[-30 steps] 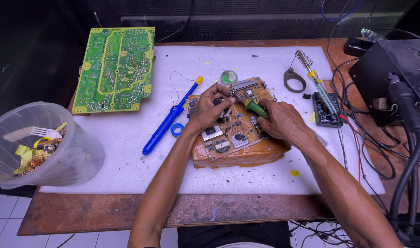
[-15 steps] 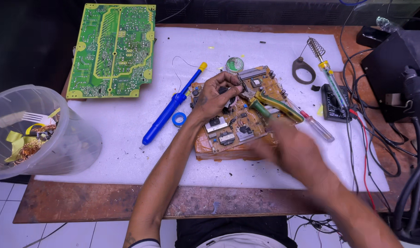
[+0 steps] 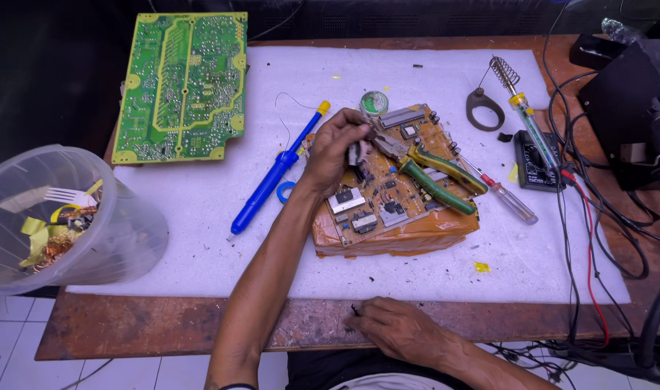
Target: The person uses pliers to cut wires and remove components from a small electronic device held in their left hand. They repeatedly trim excess wire and detach parts, placing them on the workbench. A green circuit board and other tools are visible on the table.
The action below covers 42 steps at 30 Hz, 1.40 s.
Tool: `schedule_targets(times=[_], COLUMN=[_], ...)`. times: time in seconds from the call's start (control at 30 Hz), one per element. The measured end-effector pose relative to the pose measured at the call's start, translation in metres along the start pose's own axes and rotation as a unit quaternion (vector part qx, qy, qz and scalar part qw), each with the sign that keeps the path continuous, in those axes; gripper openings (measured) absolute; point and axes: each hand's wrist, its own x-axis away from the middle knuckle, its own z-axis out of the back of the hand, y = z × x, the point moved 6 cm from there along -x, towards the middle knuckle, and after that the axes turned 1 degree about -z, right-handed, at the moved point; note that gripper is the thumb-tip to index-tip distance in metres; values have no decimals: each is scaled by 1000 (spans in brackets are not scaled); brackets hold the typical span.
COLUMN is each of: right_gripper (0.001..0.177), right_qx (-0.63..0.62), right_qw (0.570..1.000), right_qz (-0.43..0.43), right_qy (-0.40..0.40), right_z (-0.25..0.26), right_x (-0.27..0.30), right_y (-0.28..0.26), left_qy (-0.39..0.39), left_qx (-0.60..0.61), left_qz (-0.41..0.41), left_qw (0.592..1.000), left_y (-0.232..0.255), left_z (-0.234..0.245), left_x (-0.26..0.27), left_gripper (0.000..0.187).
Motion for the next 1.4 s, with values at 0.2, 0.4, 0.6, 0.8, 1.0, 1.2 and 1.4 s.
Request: schedule_targets(times=[0.2,0.4,0.6,0.8,1.0,1.2,1.4], right_gripper=[30,20,19,12,21,28,34], right_qx=[33,-151,-213,-360,-142,-117,-83], right_qw=[998,961,888,909,989,963,933], right_qz=[-50,-175,-230,-10,-21,111,-152], right_qy=[-10,152,338,212,-45,214,317], right_z=[-15,40,103,65,-5,72,154], right_x=[18,-16,-85,-249,-366,-278,-132], right_y=[15,27,77,30,2,7,99], left_qy=[68,144,136,80,51,67,98], left_qx=[90,105,-44,-97,-83,107,135], left_qz=[28,59,-71,-107,-86,-72,-40], left_qw=[993,982,987,986,992,989,985], left_y=[24,8,11,-16,-2,-36,-9], left_z=[4,21,0,9,2,39,27], left_x=[7,4,2,-16,-5,-28,-14], left_gripper=[14,12,11,15,15,14,10])
